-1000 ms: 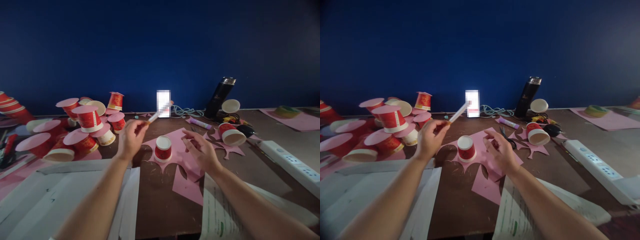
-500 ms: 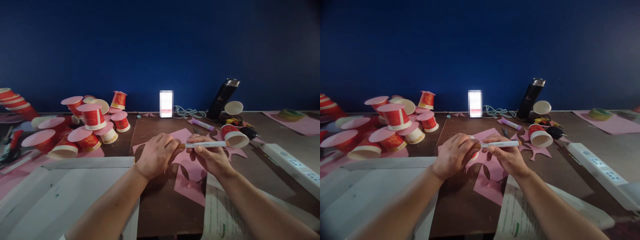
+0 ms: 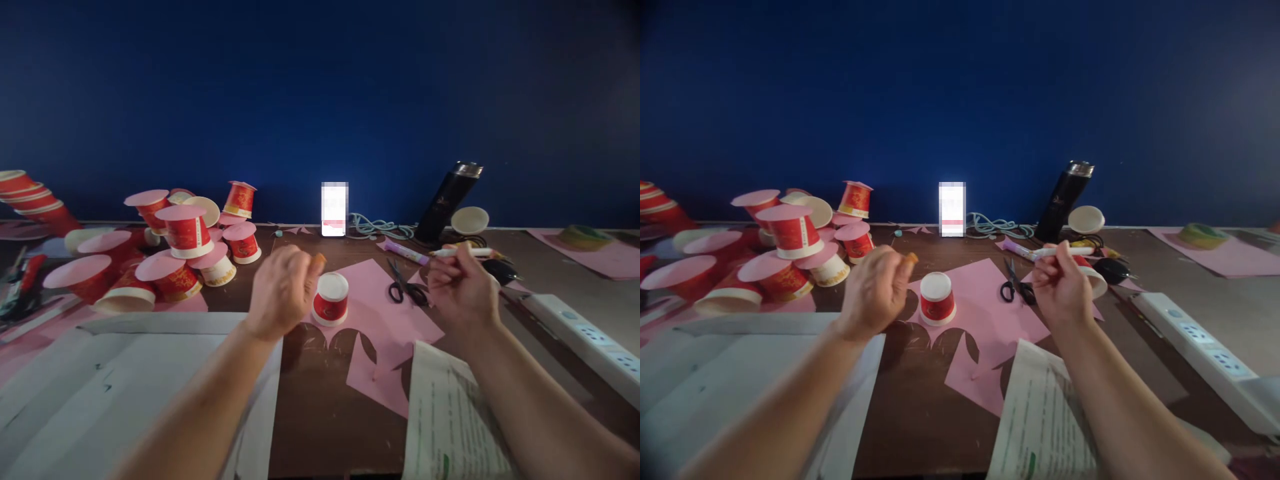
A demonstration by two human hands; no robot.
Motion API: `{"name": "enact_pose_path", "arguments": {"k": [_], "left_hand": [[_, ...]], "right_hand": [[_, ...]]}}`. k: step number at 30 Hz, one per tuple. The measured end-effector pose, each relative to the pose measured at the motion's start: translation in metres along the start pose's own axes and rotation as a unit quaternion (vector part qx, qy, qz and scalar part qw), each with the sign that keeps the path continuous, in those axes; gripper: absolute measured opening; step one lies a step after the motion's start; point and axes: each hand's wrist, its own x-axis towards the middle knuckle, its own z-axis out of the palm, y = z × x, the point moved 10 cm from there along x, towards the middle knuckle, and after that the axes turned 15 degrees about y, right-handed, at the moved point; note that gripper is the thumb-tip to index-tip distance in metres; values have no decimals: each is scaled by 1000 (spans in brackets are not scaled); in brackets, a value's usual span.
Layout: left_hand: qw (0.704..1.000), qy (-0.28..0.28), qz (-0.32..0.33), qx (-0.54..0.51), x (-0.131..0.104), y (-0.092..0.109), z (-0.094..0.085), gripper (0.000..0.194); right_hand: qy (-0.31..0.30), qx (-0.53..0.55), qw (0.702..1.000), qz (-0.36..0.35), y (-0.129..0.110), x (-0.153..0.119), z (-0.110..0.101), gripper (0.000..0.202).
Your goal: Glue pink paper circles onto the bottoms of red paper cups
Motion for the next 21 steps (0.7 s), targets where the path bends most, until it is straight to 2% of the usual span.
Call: {"name": "enact_pose_path", "arguments": {"k": [1, 3, 6, 7, 9, 14, 16, 17, 19, 21], "left_hand": [[999, 7, -35, 29, 0, -16, -1, 32], [992, -39, -85, 84, -6, -41, 10, 33], [962, -223, -115, 109, -36, -63, 47, 36], [949, -273, -117, 102, -47, -66, 58, 36], [932, -332, -112, 91, -64, -67, 70, 36], [910, -393, -97, 91, -80, -64, 78, 33], [917, -371, -115, 92, -74, -65, 73, 30], [930, -335, -125, 87, -65, -65, 68, 32], [965, -222, -133, 43, -42, -59, 51, 36], [986, -110, -111, -59, -21, -43, 33, 32]], "right_hand": [[2, -14, 1000, 20, 5, 3, -1, 15], [-32, -55, 997, 39, 20, -3, 7, 19], [-119, -139, 983, 14, 42, -28, 23, 21], [-147, -165, 975, 6, 49, -37, 27, 20], [-203, -224, 953, -3, 60, -53, 32, 17], [-315, -332, 884, -96, 54, -81, 45, 13], [-352, -360, 854, -132, 51, -90, 52, 13], [-363, -372, 842, -143, 52, -93, 55, 13], [-372, -391, 827, -157, 54, -96, 57, 13], [-373, -403, 820, -164, 56, -97, 57, 14]]}}
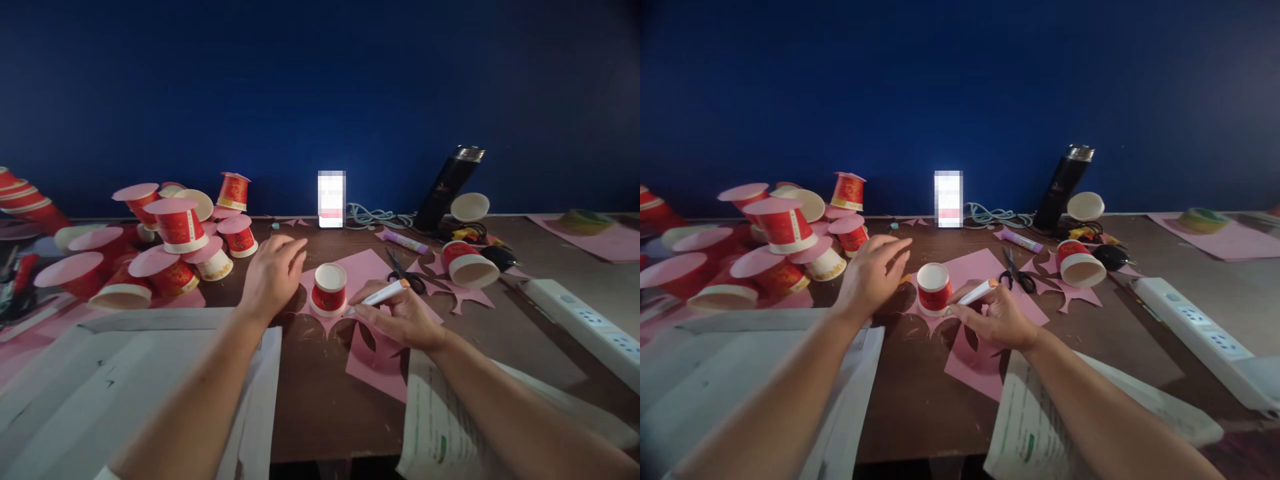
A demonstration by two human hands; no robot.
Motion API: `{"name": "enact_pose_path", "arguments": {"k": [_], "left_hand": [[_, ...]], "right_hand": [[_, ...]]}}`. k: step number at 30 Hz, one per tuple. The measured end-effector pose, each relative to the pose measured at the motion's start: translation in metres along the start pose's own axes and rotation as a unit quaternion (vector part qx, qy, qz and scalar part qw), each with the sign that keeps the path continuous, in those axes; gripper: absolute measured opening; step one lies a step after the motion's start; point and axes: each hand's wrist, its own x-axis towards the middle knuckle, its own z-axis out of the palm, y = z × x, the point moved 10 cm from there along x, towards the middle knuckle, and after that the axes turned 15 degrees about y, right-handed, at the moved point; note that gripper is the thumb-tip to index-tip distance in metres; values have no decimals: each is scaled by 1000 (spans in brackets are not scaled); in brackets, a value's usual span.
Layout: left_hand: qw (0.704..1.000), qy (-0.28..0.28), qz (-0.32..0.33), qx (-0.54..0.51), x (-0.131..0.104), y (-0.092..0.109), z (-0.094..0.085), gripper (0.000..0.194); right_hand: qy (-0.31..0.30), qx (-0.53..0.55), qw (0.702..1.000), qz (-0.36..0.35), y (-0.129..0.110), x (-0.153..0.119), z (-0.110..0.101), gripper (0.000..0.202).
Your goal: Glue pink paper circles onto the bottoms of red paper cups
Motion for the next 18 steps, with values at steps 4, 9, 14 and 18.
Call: {"name": "enact_pose_path", "arguments": {"k": [4, 9, 14, 18], "left_hand": [[978, 13, 110, -176, -1, 45, -10, 29], [964, -63, 142, -215, -15, 62, 10, 33], [957, -80, 148, -236, -18, 63, 18, 31], [957, -70, 148, -241, -16, 64, 16, 30]], "right_hand": [[-1, -6, 1000, -12, 0, -1, 3, 12], [-24, -20, 999, -22, -2, -4, 10, 11], [-54, -40, 997, -36, 0, -8, 20, 15], [-71, -59, 994, -51, 4, -11, 26, 19]]}}
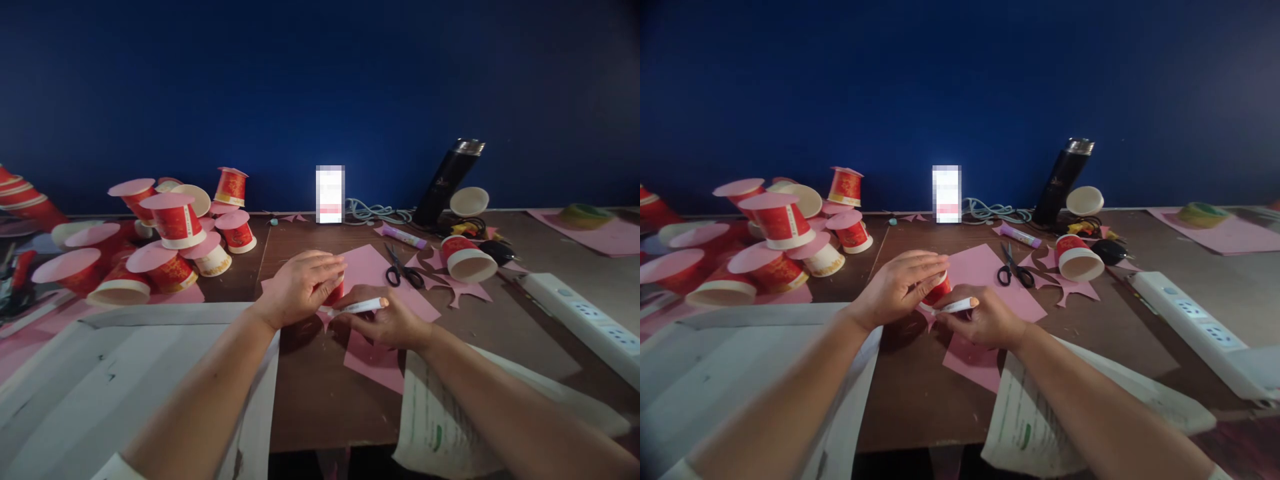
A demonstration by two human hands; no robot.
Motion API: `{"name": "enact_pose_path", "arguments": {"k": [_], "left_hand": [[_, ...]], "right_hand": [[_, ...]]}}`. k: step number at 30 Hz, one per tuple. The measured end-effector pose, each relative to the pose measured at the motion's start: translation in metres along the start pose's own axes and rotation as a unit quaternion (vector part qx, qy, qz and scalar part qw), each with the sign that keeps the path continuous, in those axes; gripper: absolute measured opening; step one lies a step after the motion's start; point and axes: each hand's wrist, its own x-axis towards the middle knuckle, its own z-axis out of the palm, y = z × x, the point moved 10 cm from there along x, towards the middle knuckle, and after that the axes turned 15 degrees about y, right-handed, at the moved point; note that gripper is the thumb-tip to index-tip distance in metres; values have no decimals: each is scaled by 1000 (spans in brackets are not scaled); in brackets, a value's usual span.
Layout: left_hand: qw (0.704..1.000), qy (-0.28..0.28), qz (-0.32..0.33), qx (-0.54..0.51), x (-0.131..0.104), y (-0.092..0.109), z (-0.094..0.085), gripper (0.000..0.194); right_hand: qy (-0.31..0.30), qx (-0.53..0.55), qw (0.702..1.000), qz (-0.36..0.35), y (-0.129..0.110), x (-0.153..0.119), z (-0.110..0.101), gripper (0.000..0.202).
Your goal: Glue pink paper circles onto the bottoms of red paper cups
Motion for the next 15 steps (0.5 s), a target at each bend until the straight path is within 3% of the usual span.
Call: {"name": "enact_pose_path", "arguments": {"k": [15], "left_hand": [[1000, 12, 12, -2, 1, 3, -2, 29]], "right_hand": [[-27, -7, 1000, 9, 12, -4, 9, 27]]}}
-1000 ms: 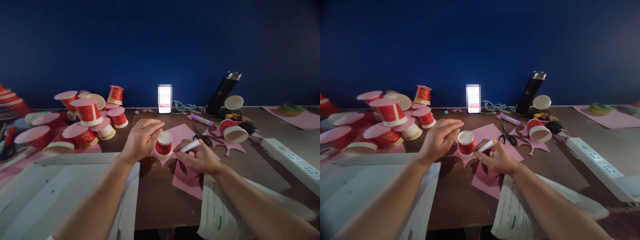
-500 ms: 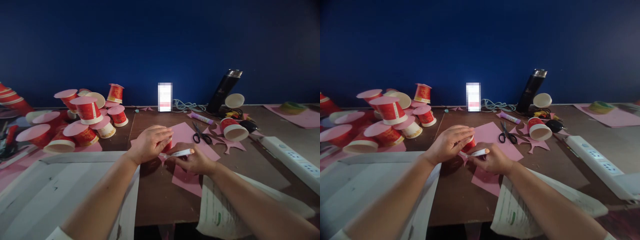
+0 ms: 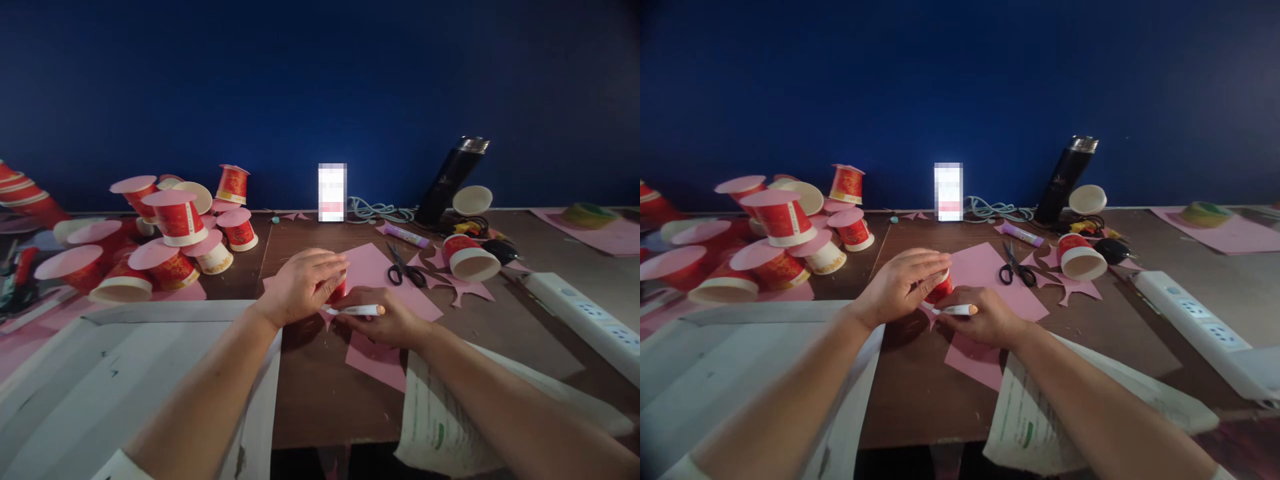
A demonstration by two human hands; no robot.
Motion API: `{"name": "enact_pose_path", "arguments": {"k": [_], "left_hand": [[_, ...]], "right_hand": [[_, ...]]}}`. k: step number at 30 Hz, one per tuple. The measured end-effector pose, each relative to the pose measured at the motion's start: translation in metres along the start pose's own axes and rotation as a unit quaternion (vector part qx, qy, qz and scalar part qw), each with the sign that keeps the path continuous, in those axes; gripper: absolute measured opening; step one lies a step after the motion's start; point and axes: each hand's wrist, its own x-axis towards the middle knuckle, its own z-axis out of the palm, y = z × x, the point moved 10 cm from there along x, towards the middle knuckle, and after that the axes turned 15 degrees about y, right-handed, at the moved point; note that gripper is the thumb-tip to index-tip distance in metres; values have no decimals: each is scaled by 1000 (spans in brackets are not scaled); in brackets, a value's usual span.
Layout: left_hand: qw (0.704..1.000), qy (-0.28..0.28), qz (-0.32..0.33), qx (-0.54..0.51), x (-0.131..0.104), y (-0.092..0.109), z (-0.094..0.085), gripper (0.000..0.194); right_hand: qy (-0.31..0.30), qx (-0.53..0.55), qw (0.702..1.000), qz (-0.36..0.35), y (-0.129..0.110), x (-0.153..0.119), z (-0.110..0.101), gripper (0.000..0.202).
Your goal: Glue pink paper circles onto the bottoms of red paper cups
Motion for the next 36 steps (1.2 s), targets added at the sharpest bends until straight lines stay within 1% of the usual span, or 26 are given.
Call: {"name": "enact_pose_path", "arguments": {"k": [6, 10, 13, 16, 20, 24, 29, 32, 34, 36], "left_hand": [[1000, -2, -6, -4, 0, -1, 0, 30], [1000, -12, -21, 6, -1, -4, 2, 31], [999, -24, -32, 9, -3, -5, 3, 32], [999, -24, -33, 7, -2, -5, 2, 32], [999, -18, -32, 0, -2, -3, 1, 33], [999, -18, -35, -4, -1, -2, 1, 33], [999, -28, -42, 6, -2, -4, 3, 33], [999, -28, -43, 9, -2, -4, 3, 32], [999, -28, -43, 8, -2, -4, 3, 32], [999, -28, -42, 8, -2, -5, 3, 32]], "right_hand": [[-7, -8, 999, 32, 0, 2, -6, 23], [15, -42, 994, 95, 17, 3, -16, 19], [27, -59, 989, 130, 30, 2, -20, 19], [22, -64, 986, 151, 35, 2, -22, 20], [34, -87, 979, 179, 39, 5, -31, 19], [48, -127, 972, 191, 42, 9, -40, 19], [44, -155, 961, 226, 52, 8, -42, 27], [57, -175, 959, 214, 54, 9, -44, 33], [69, -164, 964, 197, 55, 12, -45, 33], [81, -146, 966, 197, 58, 13, -45, 32]]}}
